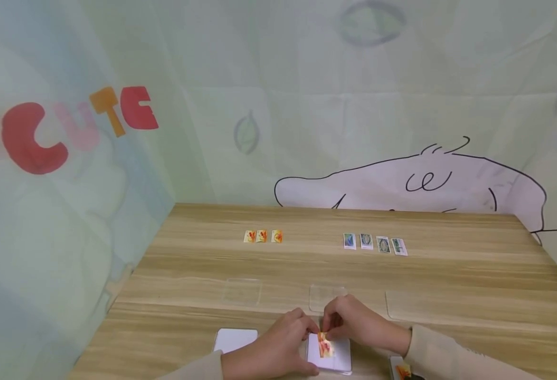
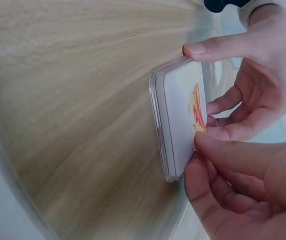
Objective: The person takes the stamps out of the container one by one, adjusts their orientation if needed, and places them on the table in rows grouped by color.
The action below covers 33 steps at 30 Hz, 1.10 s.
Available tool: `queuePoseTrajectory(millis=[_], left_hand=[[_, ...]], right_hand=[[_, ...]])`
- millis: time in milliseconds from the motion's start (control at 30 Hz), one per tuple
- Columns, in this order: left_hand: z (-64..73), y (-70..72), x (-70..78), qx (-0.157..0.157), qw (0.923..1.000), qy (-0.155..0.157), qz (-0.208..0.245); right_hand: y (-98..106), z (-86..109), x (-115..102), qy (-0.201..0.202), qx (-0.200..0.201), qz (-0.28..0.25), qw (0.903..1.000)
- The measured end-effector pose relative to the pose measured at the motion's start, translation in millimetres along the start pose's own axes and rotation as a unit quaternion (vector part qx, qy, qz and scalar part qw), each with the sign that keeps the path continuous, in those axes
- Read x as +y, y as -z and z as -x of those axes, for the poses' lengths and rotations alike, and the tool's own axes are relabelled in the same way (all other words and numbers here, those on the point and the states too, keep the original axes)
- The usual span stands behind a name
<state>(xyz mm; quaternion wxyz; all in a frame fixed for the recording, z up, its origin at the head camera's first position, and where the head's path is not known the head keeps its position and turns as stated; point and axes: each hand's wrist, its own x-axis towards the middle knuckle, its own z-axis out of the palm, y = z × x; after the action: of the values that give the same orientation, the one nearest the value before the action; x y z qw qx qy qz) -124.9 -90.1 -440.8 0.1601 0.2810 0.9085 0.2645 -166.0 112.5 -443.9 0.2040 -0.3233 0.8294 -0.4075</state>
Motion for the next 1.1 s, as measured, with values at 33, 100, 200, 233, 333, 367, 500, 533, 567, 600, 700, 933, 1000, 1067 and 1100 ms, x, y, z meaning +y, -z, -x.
queuePoseTrajectory(millis=[33,100,200,233,333,367,500,533,567,600,700,933,1000,1067,1100], left_hand=[[0.3,0.2,0.0,0.001,1.0000,-0.002,0.000],[0.5,0.0,-0.5,0.003,1.0000,-0.006,-0.003],[0.4,0.3,-0.8,0.011,0.9998,-0.016,-0.011],[0.3,0.3,-0.8,0.014,0.9996,-0.018,-0.014],[0.3,0.5,-0.5,0.017,0.9995,-0.019,-0.016],[0.3,0.6,-0.2,0.015,0.9996,-0.016,-0.015],[-0.1,0.4,0.2,0.001,1.0000,0.000,-0.004],[-0.2,0.3,0.2,0.000,1.0000,0.003,-0.003],[-0.5,0.2,0.1,-0.001,1.0000,0.005,-0.001],[-0.9,-0.1,-0.2,0.000,1.0000,0.005,-0.002],[-0.4,-0.8,-1.1,0.008,0.9999,-0.002,-0.008],[0.7,-0.8,-1.6,0.014,0.9998,-0.012,-0.013],[1.0,-0.8,-1.2,0.013,0.9998,-0.008,-0.010],[1.2,-0.9,-0.7,0.013,0.9999,-0.005,-0.008],[1.2,-0.8,-0.4,0.012,0.9999,-0.004,-0.007]], right_hand=[[0,-0.1,0,0.003,0.000,0.000,1.0000],[0,-0.5,1,0.010,-0.002,0.001,1.0000],[2,-1.2,0,0.013,-0.004,0.002,0.9999],[3,-1.5,0,0.014,-0.005,0.002,0.9999],[5,-2.0,-1,0.012,-0.009,-0.002,0.9999],[6,-2.1,-1,0.012,-0.010,-0.004,0.9999],[9,-2.1,-2,-0.005,-0.016,-0.028,0.9995],[10,-2.3,-2,-0.008,-0.018,-0.035,0.9992],[11,-2.6,-1,-0.012,-0.020,-0.041,0.9989],[12,-2.8,-1,-0.015,-0.022,-0.048,0.9985],[13,-3.8,0,-0.014,-0.027,-0.059,0.9978],[16,-5.5,0,-0.029,-0.036,-0.067,0.9967],[17,-6.0,0,-0.034,-0.038,-0.071,0.9962],[18,-6.3,1,-0.037,-0.042,-0.078,0.9954],[18,-6.2,1,-0.038,-0.044,-0.083,0.9949]])
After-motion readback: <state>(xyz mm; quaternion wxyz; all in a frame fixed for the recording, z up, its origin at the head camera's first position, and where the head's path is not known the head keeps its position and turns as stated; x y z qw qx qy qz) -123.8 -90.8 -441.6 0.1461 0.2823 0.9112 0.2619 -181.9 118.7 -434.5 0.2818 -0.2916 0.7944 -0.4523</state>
